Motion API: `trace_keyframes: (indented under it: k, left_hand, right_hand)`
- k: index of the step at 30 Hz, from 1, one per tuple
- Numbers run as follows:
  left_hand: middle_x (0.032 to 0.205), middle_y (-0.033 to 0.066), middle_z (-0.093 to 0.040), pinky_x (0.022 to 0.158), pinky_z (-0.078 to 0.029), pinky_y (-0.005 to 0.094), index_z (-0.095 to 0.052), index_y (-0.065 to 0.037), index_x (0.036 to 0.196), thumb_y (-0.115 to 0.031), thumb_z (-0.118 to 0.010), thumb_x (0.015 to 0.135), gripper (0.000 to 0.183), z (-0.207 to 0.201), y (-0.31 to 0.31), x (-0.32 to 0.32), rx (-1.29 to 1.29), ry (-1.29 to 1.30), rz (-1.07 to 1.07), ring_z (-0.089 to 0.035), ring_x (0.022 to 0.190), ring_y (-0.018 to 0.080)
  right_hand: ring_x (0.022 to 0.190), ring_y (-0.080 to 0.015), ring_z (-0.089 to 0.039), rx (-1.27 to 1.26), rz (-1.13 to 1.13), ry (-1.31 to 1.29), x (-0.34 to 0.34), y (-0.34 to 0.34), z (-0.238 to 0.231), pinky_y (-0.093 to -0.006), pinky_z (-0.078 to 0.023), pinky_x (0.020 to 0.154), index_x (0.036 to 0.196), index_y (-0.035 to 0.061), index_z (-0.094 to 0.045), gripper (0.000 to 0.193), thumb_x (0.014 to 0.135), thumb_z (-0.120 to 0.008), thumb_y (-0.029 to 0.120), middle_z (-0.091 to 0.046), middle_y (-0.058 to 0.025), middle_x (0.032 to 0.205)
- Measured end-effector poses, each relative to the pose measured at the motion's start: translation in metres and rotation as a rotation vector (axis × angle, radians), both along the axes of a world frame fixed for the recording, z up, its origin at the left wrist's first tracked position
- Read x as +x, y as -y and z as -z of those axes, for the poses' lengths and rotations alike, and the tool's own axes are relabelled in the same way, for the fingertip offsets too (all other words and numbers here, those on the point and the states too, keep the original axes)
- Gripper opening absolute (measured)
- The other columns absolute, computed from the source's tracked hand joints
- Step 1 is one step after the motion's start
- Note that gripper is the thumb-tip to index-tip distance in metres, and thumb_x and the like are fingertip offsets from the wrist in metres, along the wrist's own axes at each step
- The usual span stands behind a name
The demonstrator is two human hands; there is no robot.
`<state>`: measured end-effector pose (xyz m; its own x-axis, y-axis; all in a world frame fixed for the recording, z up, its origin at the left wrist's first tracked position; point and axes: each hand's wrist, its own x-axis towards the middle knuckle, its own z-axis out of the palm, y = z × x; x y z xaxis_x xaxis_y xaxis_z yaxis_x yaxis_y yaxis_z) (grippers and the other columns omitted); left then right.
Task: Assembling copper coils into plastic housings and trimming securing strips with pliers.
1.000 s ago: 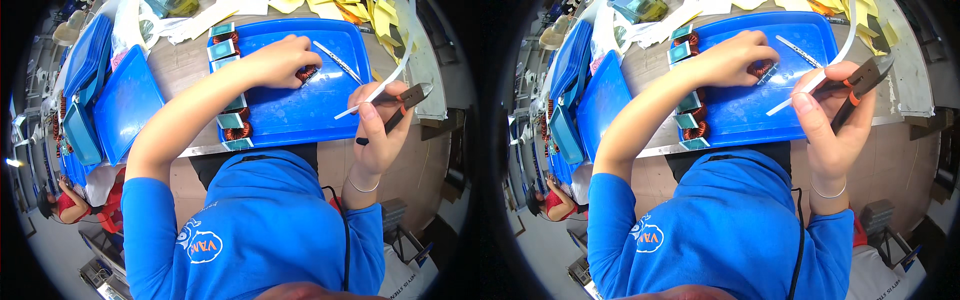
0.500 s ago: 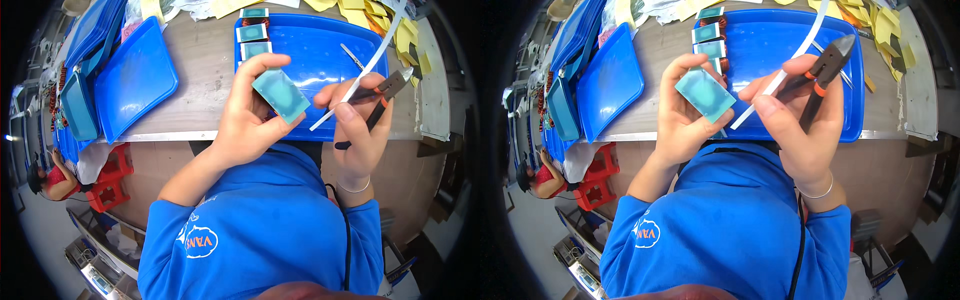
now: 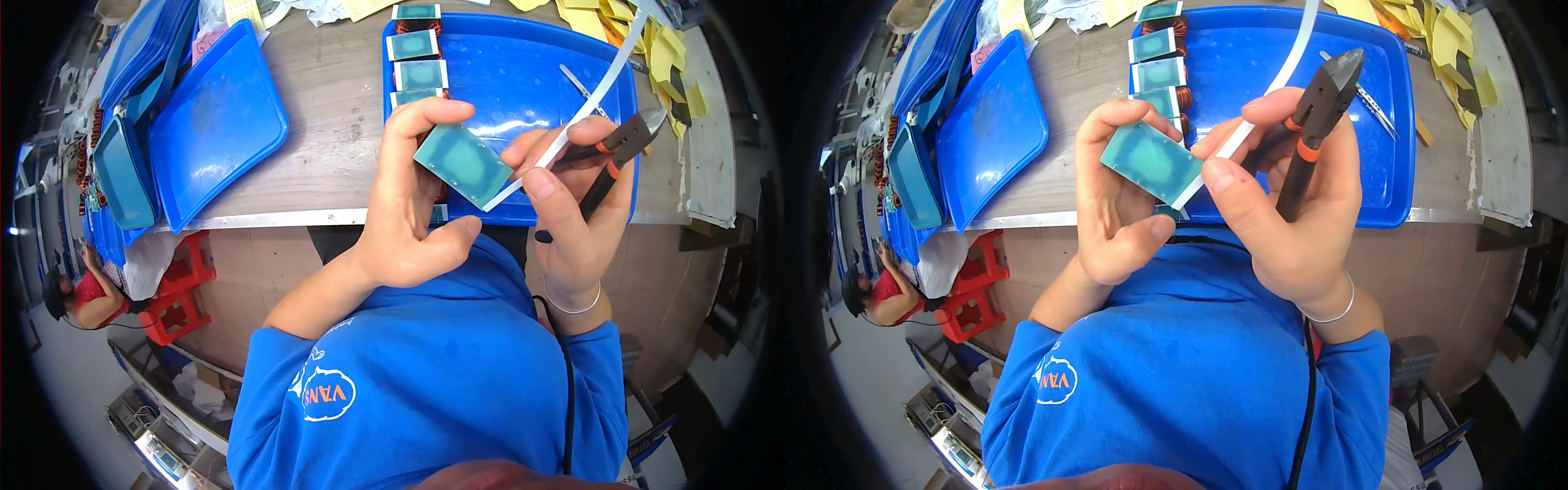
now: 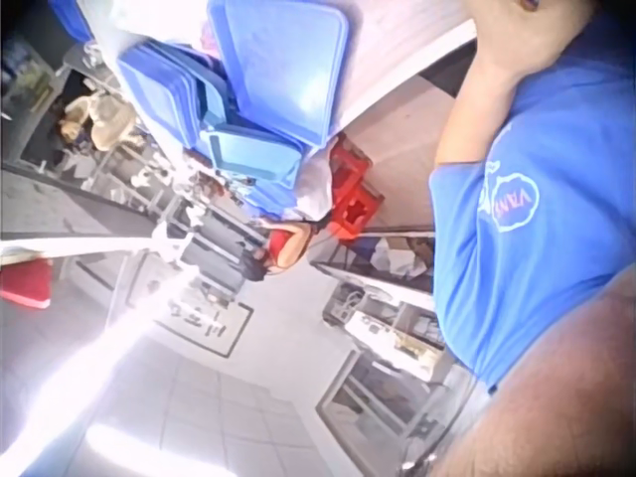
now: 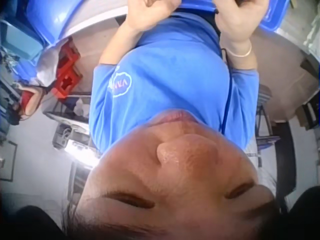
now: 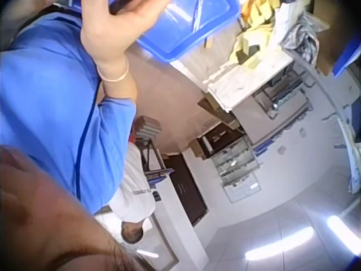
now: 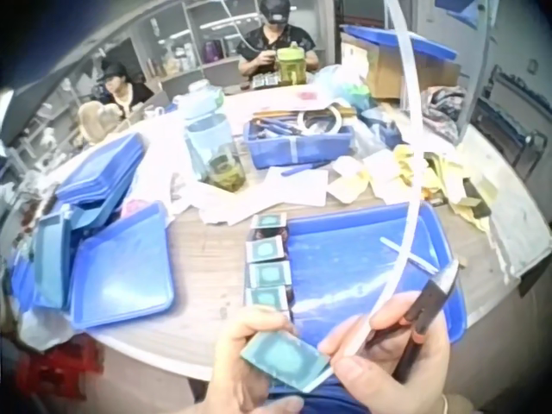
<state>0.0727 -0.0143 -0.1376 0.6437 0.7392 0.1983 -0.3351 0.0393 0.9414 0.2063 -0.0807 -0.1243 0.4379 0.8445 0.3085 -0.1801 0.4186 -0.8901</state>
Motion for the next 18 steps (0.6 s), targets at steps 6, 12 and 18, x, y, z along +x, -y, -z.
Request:
trace_keyframes:
  k: [6,12,18]
  left_hand:
    - [0.111,0.0124,-0.038,0.092,-0.034,0.0332,-0.024,-0.006,0.128,-0.009,-0.059,0.058,0.078,0.0009,0.0010,0.0017,-0.023,0.015,0.005,-0.040,0.106,0.0212]
    - [0.111,0.0130,-0.038,0.092,-0.034,0.0332,-0.025,-0.006,0.127,-0.009,-0.059,0.058,0.077,0.0022,0.0007,0.0020,-0.006,0.011,0.009,-0.040,0.106,0.0212]
    - [0.110,0.0132,-0.039,0.092,-0.034,0.0333,-0.026,-0.006,0.127,-0.009,-0.060,0.059,0.076,-0.0001,0.0011,0.0022,-0.018,0.011,0.003,-0.041,0.105,0.0211]
  right_hand:
    - [0.078,-0.0129,-0.057,-0.014,0.022,0.050,0.0021,0.0003,0.0015,-0.0233,-0.045,0.067,0.106,0.0014,-0.042,0.037,0.076,-0.061,-0.004,-0.057,-0.0106,0.084]
    - [0.077,-0.0118,-0.056,-0.027,0.029,0.069,0.0020,0.0002,0.0012,-0.0229,-0.045,0.067,0.105,0.0017,-0.042,0.036,0.075,-0.062,-0.003,-0.057,-0.0103,0.085]
    - [0.078,-0.0123,-0.057,-0.022,0.028,0.114,0.0024,0.0004,0.0025,-0.0227,-0.045,0.067,0.105,0.0019,-0.043,0.035,0.075,-0.061,-0.003,-0.057,-0.0096,0.085]
